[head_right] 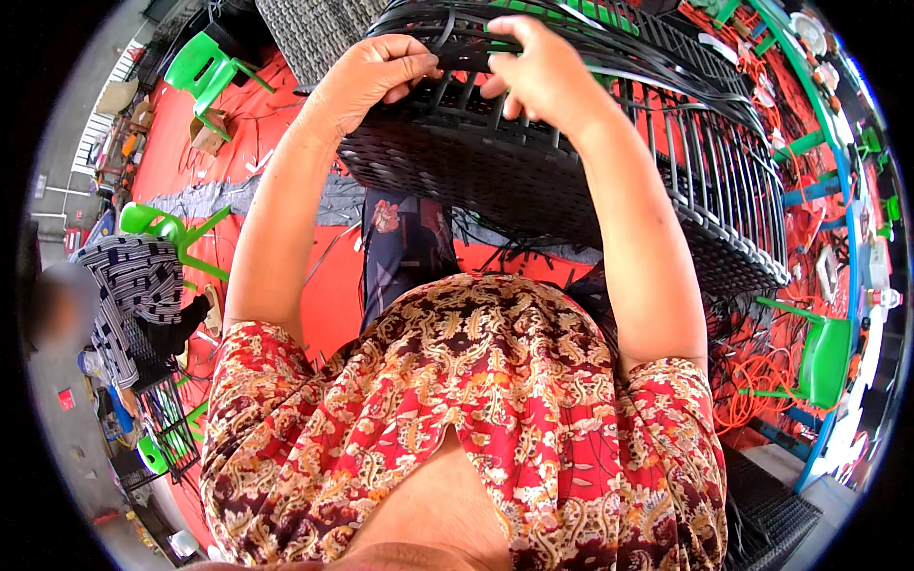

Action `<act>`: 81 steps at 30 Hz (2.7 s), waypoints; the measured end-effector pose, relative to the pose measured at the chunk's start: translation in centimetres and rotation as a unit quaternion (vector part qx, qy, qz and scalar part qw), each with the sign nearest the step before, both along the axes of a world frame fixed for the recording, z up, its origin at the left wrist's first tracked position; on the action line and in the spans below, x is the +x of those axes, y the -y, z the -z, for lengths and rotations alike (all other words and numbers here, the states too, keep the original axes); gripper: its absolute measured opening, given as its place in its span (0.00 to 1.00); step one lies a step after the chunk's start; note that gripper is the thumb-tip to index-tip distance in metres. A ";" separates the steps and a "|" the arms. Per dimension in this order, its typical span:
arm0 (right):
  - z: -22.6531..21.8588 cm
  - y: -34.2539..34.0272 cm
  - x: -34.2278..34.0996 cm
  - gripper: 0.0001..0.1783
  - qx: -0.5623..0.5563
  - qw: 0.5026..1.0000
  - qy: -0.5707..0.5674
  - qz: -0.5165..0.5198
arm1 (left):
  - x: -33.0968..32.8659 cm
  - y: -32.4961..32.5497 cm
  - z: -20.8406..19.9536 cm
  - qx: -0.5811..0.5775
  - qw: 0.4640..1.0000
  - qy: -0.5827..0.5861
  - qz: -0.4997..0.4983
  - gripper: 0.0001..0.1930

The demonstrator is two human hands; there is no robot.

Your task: The person weaves a black plastic basket by hand, threading black plastic strips through the basket's frame. They repeatedly pull strips through openings, adjust tension, and rotate the basket to continue weaving around its circumference.

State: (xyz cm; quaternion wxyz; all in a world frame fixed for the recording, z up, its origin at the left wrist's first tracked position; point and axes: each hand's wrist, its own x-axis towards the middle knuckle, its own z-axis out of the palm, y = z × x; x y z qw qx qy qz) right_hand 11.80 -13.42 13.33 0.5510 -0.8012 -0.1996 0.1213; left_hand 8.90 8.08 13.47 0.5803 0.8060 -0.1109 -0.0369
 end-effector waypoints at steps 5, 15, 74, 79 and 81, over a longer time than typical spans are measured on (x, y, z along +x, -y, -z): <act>1.8 -1.3 -0.9 0.29 0.101 0.991 -0.079 -0.039 | -0.2 0.1 -0.1 0.104 0.994 0.024 -0.025 0.07; 3.0 -0.9 -0.7 0.27 0.257 0.949 -0.180 -0.024 | 0.3 0.6 -0.4 0.313 0.946 0.061 -0.052 0.07; 0.5 7.4 -2.1 0.24 -0.033 0.997 -0.030 0.061 | 1.5 7.9 1.0 -0.005 0.994 -0.041 0.099 0.10; 2.5 6.1 -1.6 0.26 0.163 0.980 -0.103 0.047 | 2.3 7.8 1.7 0.080 0.997 0.004 0.014 0.09; 2.8 6.5 -1.4 0.29 0.259 0.951 -0.160 0.059 | 2.6 7.7 2.3 0.159 0.985 0.063 -0.014 0.08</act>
